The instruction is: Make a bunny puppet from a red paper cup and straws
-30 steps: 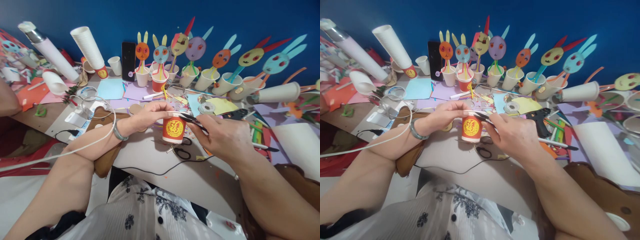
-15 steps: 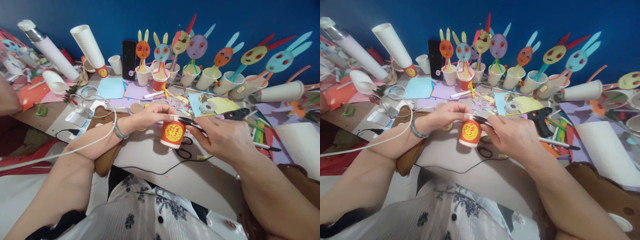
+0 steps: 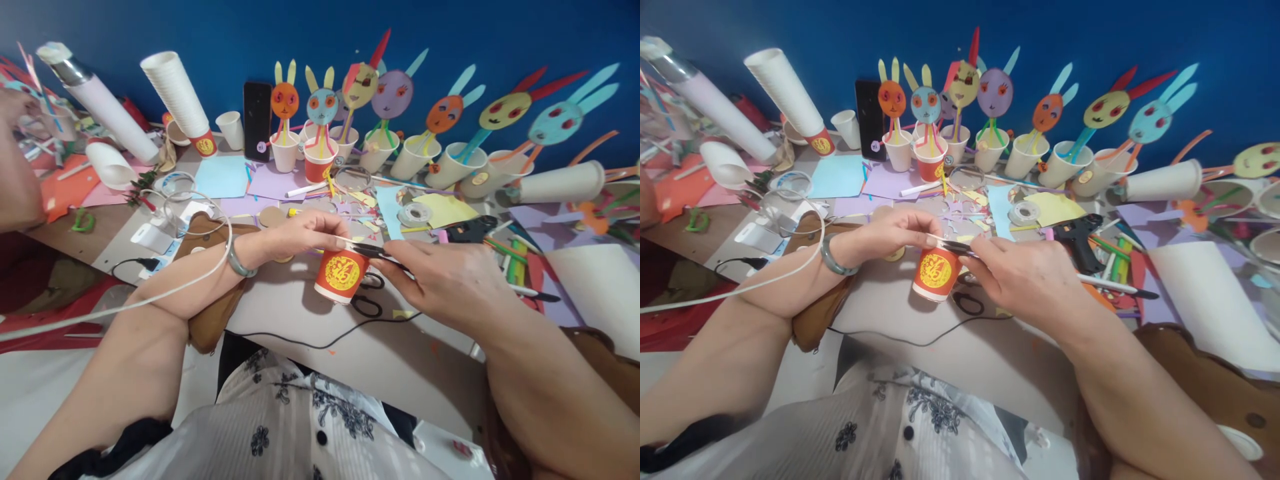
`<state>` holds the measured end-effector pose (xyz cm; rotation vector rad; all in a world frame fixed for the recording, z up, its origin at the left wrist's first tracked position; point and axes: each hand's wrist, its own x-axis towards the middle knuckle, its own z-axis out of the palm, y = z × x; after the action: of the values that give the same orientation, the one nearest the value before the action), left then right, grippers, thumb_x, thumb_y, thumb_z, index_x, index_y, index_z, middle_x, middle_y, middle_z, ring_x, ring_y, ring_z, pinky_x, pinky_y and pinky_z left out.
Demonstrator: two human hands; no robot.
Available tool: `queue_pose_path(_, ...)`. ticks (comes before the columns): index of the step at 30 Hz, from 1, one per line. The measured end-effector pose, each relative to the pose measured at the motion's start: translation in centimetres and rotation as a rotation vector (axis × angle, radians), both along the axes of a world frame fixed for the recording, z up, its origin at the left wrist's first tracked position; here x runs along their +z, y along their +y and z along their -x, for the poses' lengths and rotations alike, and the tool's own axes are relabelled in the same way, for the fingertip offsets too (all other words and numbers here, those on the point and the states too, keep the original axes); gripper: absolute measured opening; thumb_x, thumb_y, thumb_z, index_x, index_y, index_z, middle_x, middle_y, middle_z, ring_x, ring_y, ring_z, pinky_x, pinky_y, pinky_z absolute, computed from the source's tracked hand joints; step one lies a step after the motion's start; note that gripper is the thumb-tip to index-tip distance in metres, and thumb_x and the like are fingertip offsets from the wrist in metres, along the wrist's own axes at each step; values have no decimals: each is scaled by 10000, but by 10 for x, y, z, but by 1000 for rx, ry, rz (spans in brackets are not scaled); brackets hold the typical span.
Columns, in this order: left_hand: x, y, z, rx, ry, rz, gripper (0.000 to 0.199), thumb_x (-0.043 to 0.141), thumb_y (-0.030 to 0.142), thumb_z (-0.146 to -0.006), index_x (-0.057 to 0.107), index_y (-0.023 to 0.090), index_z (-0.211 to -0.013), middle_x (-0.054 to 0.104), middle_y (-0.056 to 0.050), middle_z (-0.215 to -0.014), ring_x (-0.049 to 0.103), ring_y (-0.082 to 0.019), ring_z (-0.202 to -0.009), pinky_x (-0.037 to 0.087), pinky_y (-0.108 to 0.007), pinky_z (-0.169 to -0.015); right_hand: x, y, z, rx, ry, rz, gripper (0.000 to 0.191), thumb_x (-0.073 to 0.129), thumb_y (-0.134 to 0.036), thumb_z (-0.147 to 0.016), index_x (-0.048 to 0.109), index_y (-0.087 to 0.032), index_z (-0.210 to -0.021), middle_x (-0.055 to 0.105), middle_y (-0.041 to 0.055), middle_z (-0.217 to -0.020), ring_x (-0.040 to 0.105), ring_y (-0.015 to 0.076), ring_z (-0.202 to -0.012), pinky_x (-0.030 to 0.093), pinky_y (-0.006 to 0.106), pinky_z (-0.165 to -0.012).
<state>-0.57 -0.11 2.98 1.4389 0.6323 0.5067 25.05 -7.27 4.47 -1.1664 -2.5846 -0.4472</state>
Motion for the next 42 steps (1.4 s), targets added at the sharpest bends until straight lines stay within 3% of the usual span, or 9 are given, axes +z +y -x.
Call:
queue_pose_path(11, -3, 0, -2, -34, -25, 6, 313, 875, 383, -758, 708, 127, -822, 665, -22, -803, 588, -124, -761, 480, -257, -713, 5, -1, 0, -4, 10, 199, 461, 373, -453, -1101, 654, -224, -817, 681, 47, -636, 549, 179, -516, 194, 322, -533)
queue_pose_path(20, 4, -3, -2, -40, -56, -14, 372, 888, 439, -783, 677, 132, -781, 637, -7, -757, 550, -106, -720, 463, -254, -707, -1, -1, 1, -50, 32, 156, 547, 313, -510, -1108, 705, -204, -881, 679, 61, -617, 514, 178, -480, 185, 315, -523)
queue_pose_path(37, -7, -3, -4, -12, -69, 28, 390, 904, 455, -752, 691, 130, -788, 665, -16, -769, 589, -114, -728, 484, -254, -703, 1, 3, 2, -4, 99, 345, 473, 329, -494, -1095, 593, -234, -801, 621, 33, -603, 530, 189, -533, 230, 311, -549)
queue_pose_path(42, -3, -5, -5, 81, -81, 33, 456, 959, 498, -707, 698, 135, -799, 676, -9, -773, 590, -109, -726, 485, -243, -696, -2, 8, 5, -56, 277, 340, 412, 392, -516, -1067, 572, -245, -814, 591, 18, -612, 510, 177, -524, 279, 311, -560)
